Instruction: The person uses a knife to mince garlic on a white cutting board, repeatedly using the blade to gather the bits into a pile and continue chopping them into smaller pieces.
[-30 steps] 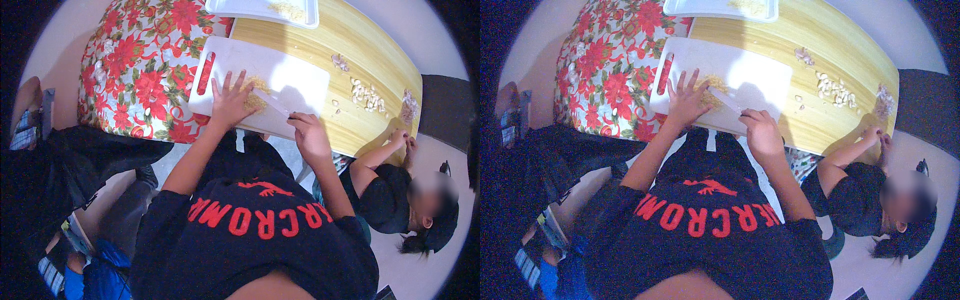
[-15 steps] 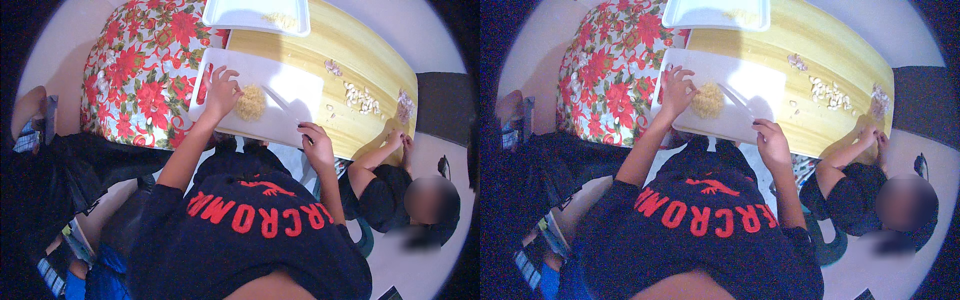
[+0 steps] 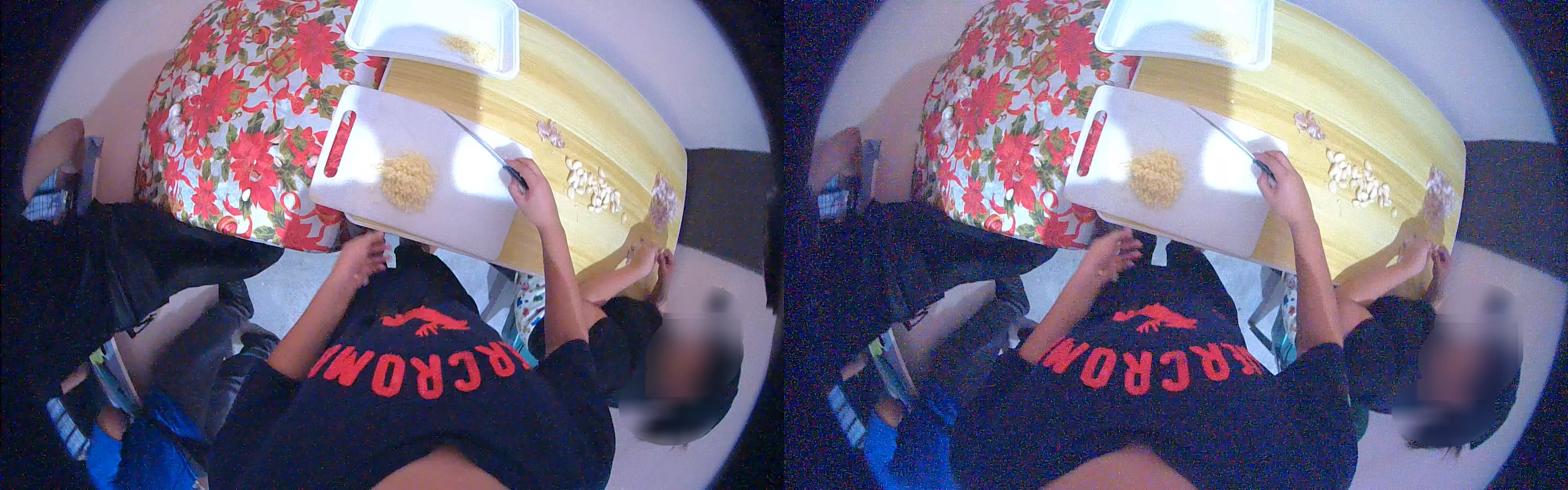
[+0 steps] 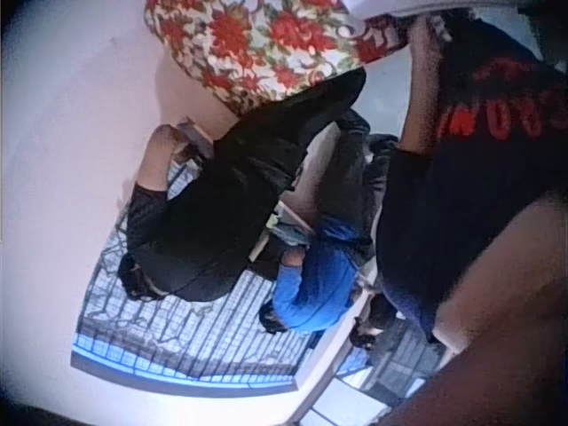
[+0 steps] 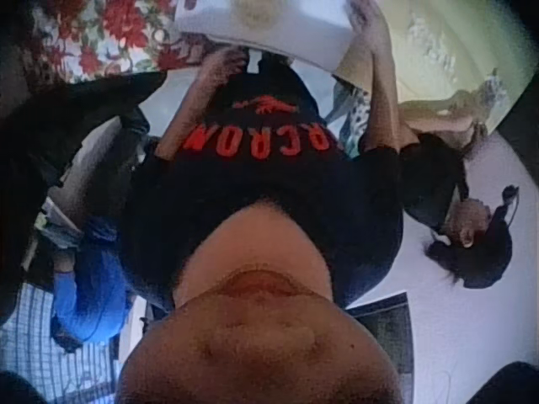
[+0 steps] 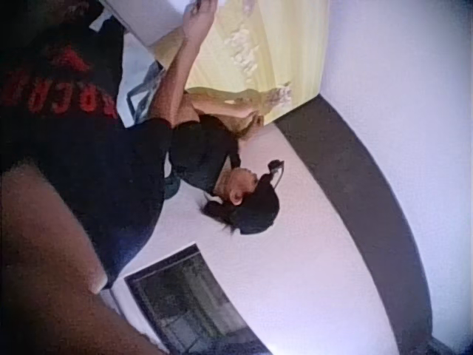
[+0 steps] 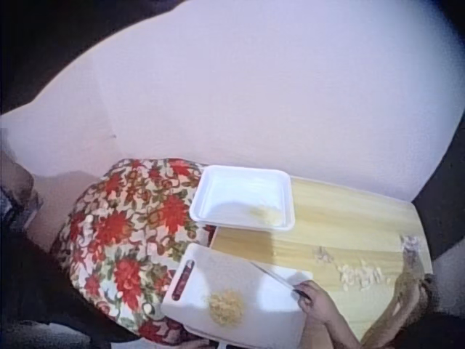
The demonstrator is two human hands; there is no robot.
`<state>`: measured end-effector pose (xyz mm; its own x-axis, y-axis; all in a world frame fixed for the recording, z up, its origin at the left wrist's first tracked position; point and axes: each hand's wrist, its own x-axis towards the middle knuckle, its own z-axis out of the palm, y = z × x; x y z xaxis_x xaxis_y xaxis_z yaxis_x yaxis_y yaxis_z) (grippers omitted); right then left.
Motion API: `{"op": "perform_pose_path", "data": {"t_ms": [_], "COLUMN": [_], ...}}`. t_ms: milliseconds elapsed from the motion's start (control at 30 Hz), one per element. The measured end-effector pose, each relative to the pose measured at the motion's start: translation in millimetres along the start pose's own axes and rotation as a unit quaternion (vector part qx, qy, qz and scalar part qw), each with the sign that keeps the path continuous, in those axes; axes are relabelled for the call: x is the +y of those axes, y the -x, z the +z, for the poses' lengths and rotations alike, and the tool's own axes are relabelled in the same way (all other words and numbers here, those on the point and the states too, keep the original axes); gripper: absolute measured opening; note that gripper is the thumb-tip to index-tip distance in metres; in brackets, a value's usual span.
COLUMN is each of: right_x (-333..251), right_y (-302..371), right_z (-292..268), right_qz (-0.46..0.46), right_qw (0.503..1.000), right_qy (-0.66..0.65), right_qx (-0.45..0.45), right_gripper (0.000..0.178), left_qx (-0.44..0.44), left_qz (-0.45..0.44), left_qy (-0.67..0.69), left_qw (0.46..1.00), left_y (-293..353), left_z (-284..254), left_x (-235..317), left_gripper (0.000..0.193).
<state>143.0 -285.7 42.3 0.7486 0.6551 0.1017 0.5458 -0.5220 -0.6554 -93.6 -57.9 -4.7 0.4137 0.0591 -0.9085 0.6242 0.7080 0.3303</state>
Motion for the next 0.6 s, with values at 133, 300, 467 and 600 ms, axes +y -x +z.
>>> {"op": "perform_pose_path", "data": {"t_ms": [133,300,467,600], "right_x": [38.8,41.2,28.3,11.7], "right_y": [-46.8,-66.0,-45.8,-10.1], "right_z": [9.9,13.7,6.6,14.9], "right_qz": [-0.108,-0.112,-0.100,-0.101], "right_qw": [0.993,0.992,0.989,0.990], "right_qy": [0.054,0.039,-0.002,-0.005], "right_qx": [-0.016,-0.051,-0.112,-0.100], "right_gripper": [0.026,0.024,0.025,0.026], "left_qx": [-0.141,-0.173,-0.089,-0.028], "left_qz": [-0.117,-0.062,0.003,0.142], "left_qy": [0.007,0.092,0.070,0.124], "left_qw": [0.983,0.979,0.994,0.982], "left_y": [-24.9,-37.2,-14.5,-10.1], "left_z": [33.3,76.4,66.4,58.1], "left_x": [-50.6,-64.4,-58.3,-68.0], "left_gripper": [0.041,0.040,0.045,0.052]}}
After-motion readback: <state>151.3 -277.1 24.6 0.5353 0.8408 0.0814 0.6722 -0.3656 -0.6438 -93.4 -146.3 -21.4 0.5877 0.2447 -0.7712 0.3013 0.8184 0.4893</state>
